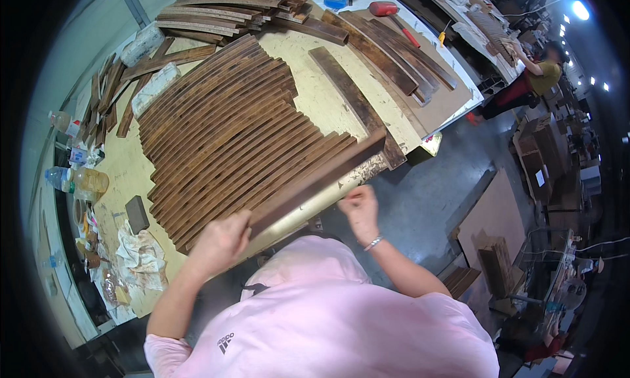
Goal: The person rubs a stack of wood slats with a cloth, then rubs a smaller block against the slats, and finally wipes the assembled slat panel with a cloth.
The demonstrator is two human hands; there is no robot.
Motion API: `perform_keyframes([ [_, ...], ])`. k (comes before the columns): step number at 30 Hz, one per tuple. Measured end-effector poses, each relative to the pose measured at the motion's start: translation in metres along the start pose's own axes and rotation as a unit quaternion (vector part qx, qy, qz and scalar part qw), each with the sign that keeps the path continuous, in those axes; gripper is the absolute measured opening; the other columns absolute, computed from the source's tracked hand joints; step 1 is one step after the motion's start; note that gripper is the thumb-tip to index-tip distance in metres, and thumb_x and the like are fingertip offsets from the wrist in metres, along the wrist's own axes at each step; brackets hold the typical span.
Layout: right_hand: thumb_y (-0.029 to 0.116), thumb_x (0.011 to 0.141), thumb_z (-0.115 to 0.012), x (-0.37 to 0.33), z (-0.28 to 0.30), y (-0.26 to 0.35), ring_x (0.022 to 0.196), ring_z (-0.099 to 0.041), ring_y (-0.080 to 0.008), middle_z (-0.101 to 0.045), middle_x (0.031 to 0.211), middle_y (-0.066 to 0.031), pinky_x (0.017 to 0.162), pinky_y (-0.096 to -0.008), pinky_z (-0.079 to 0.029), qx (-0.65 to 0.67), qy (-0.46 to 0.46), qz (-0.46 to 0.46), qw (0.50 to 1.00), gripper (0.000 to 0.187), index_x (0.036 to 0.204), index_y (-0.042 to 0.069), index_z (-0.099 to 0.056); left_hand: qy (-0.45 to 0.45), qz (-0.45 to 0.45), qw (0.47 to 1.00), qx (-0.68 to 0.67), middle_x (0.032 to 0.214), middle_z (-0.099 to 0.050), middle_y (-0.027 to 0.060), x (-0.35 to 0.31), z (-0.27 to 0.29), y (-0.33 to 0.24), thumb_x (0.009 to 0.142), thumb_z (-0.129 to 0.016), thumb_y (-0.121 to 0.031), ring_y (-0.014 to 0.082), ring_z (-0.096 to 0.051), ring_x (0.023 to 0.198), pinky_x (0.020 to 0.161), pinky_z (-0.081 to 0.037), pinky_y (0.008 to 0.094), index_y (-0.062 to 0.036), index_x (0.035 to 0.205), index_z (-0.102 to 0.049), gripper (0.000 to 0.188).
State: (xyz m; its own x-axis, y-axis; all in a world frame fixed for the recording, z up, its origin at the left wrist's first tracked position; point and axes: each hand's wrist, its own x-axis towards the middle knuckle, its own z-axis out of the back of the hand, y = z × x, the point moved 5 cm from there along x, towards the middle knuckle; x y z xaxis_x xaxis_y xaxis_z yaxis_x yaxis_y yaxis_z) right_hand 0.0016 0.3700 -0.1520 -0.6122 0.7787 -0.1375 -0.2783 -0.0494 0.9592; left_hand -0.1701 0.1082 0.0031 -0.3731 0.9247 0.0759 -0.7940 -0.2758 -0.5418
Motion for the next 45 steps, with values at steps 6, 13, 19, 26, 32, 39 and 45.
perform_keyframes([
  [6, 0.010, 0.059, -0.087, 0.083, 0.036, 0.060, 0.133, -0.040, -0.0349, -0.038, 0.143, -0.0186, 0.115, -0.0393, -0.032, -0.240, 0.034, 0.243, 0.939, 0.098, 0.143, 0.004, -0.037, -0.014, 0.043, 0.992, 0.117, 0.087, -0.066, 0.0133, 0.006, -0.068, 0.020, 0.077, -0.071, -0.007, 0.0297, -0.067, 0.075, 0.063, -0.054, 0.0404, -0.0048, 0.110, -0.062, 0.034],
  [13, 0.008, 0.055, -0.090, 0.140, 0.008, 0.045, 0.135, -0.046, -0.0289, -0.048, 0.146, -0.0147, 0.113, -0.0362, -0.037, -0.210, 0.210, 0.205, 0.933, 0.109, 0.150, 0.006, -0.036, -0.226, 0.322, 0.895, 0.208, 0.143, -0.044, 0.0196, -0.059, -0.049, 0.036, 0.057, -0.089, -0.019, 0.0371, -0.043, 0.129, 0.107, -0.035, 0.0496, -0.0038, 0.142, -0.044, 0.098],
  [19, 0.008, 0.053, -0.091, 0.124, -0.018, 0.051, 0.132, -0.049, -0.0282, -0.049, 0.146, -0.0140, 0.113, -0.0363, -0.037, -0.151, 0.235, 0.192, 0.941, 0.112, 0.150, 0.004, -0.034, -0.450, 0.474, 0.754, -0.068, 0.159, -0.026, 0.0194, -0.150, -0.097, 0.065, 0.060, -0.083, -0.003, 0.0323, -0.028, 0.146, 0.121, -0.021, 0.0385, 0.0000, 0.155, -0.022, 0.112],
  [26, 0.006, 0.057, -0.090, 0.101, -0.058, 0.054, 0.131, -0.047, -0.0281, -0.042, 0.148, -0.0178, 0.111, -0.0348, -0.040, -0.136, 0.232, 0.163, 0.949, 0.115, 0.152, 0.001, -0.025, -0.456, 0.467, 0.752, -0.098, 0.156, -0.030, 0.0165, -0.182, -0.078, 0.105, 0.063, -0.084, -0.016, 0.0303, -0.031, 0.144, 0.120, -0.024, 0.0391, -0.0017, 0.155, -0.023, 0.112],
  [32, 0.027, 0.089, -0.067, 0.121, -0.058, 0.049, 0.143, -0.032, -0.0284, -0.025, 0.159, -0.0181, 0.118, -0.0382, -0.025, 0.035, 0.306, 0.109, 0.945, 0.090, 0.156, 0.000, -0.013, -0.525, 0.399, 0.715, -0.230, 0.162, -0.019, 0.0179, -0.175, -0.075, 0.129, 0.082, -0.069, -0.016, 0.0292, -0.018, 0.150, 0.122, -0.014, 0.0385, 0.0026, 0.156, -0.013, 0.095],
  [39, 0.042, 0.099, -0.049, 0.135, -0.068, 0.051, 0.152, -0.013, -0.0243, -0.016, 0.164, -0.0134, 0.122, -0.0391, -0.009, -0.018, 0.369, 0.037, 0.929, 0.080, 0.157, 0.002, -0.013, -0.421, 0.380, 0.755, -0.330, 0.162, -0.022, 0.0177, -0.181, -0.071, 0.135, 0.100, -0.050, -0.028, 0.0255, -0.019, 0.150, 0.121, -0.013, 0.0355, 0.0053, 0.155, -0.017, 0.072],
  [45, 0.050, 0.101, -0.044, 0.197, -0.059, 0.071, 0.153, -0.011, -0.0216, -0.017, 0.165, -0.0079, 0.122, -0.0420, -0.005, -0.030, 0.284, 0.119, 0.951, 0.077, 0.158, 0.006, -0.018, -0.453, 0.468, 0.724, -0.227, 0.157, -0.035, 0.0162, -0.216, -0.007, 0.184, 0.098, -0.056, -0.018, 0.0256, -0.037, 0.143, 0.119, -0.023, 0.0356, 0.0041, 0.151, -0.032, 0.062],
])
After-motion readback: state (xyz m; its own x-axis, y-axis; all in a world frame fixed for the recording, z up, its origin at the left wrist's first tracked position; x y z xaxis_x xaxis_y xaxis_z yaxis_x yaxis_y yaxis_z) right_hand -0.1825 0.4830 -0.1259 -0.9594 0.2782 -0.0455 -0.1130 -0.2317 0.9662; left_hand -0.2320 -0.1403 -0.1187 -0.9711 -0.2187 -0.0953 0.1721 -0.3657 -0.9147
